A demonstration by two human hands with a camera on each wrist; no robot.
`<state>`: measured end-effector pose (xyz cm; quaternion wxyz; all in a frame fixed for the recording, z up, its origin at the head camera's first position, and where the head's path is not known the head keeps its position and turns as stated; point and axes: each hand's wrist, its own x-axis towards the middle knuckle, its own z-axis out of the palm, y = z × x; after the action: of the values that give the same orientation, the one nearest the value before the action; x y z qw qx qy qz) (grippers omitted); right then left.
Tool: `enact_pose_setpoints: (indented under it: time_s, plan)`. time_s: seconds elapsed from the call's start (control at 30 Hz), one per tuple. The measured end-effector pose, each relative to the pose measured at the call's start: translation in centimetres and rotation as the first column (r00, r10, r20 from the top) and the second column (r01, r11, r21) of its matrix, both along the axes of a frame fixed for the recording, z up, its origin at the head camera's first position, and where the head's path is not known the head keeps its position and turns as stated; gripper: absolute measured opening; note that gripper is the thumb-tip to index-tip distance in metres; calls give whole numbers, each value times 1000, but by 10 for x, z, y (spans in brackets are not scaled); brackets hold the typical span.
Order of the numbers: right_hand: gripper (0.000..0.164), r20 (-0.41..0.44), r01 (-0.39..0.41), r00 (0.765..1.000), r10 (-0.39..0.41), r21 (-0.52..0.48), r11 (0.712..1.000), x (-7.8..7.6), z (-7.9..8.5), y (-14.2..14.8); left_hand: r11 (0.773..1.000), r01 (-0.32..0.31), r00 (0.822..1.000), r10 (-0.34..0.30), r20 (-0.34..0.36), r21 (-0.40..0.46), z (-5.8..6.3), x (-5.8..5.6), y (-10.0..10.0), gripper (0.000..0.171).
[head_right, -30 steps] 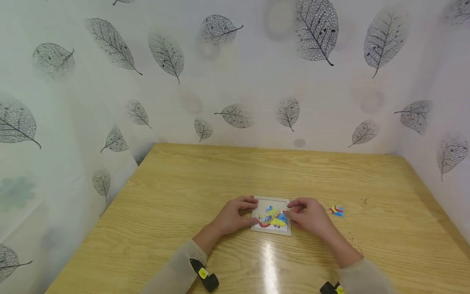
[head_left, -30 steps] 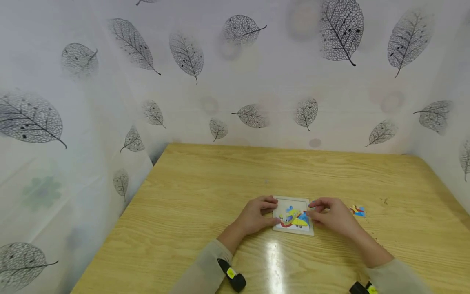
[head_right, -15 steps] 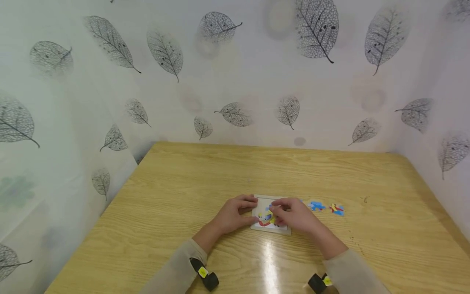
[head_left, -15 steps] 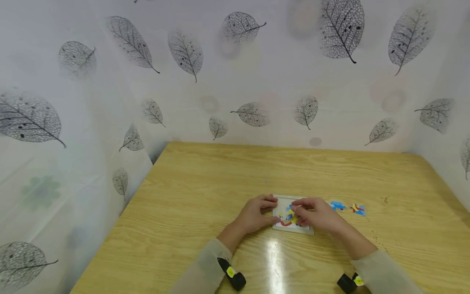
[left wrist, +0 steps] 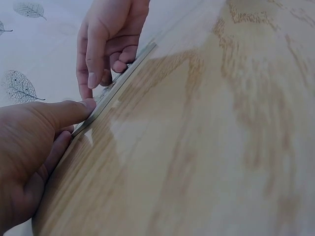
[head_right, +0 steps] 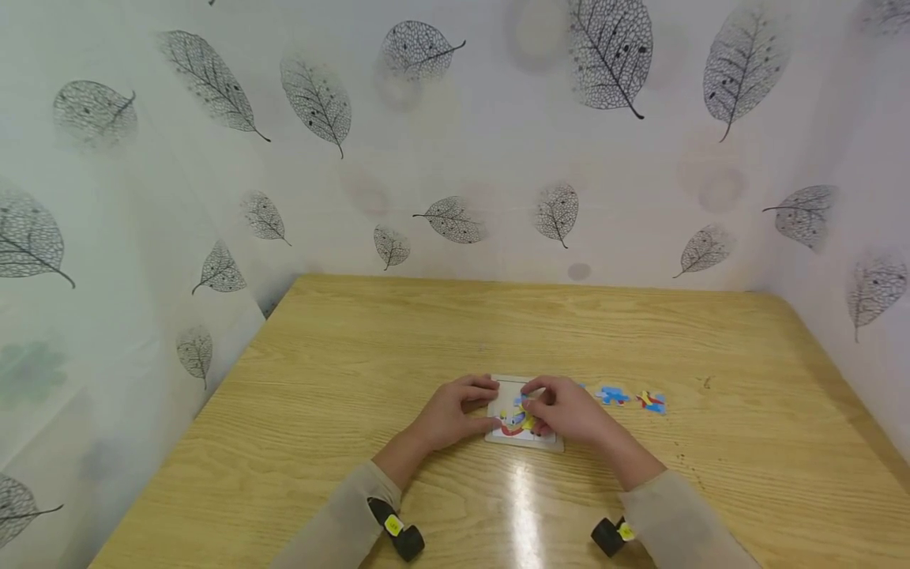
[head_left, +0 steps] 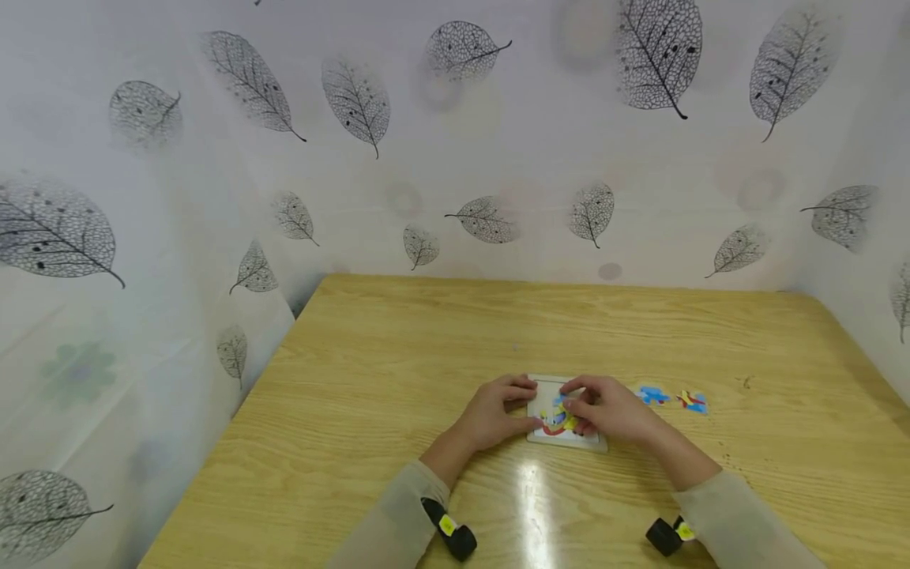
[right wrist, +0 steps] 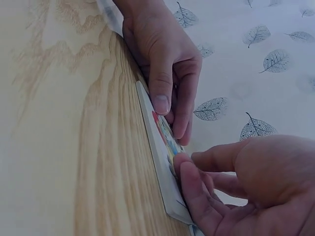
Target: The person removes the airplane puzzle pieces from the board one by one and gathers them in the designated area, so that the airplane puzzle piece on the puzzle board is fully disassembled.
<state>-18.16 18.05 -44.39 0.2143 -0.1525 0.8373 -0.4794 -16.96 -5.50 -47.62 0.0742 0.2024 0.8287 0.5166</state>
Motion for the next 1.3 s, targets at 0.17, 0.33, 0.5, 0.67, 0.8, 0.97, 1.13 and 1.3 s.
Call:
enact_pose_setpoints:
  time_s: [0.17,0.33,0.5,0.67,0.8,0.97,1.13,1.3]
  plan:
    - [31,-2,77,997,-77,-36,996,3,-1,-3,1000,3,1000,-3,6,10,-1,0,0,43]
    - [29,-30,110,993,-111,-31,993,7,5,0,1000,1,1000,-1,16,14,-2,-1,0,44]
    - [25,-66,83,994,-84,-20,996,9,13,12,1000,4,1000,-4,12,10,-1,-1,1,44]
    - [30,-22,84,996,-86,-101,991,9,10,22,1000,-1,1000,1,22,12,2,-1,-1,44]
    - [38,42,82,996,-76,-174,981,11,5,32,1000,-10,1000,10,23,-11,1,0,-1,44]
    - [45,150,81,988,-49,-218,973,14,5,43,1000,-21,999,21,40,-20,1,2,-1,44]
    - [50,206,105,977,-52,-253,962,17,8,54,1000,-18,999,18,30,-14,0,2,0,44]
    - [53,215,123,975,-63,-277,953,18,8,67,1000,-15,1000,15,28,-15,2,2,0,44]
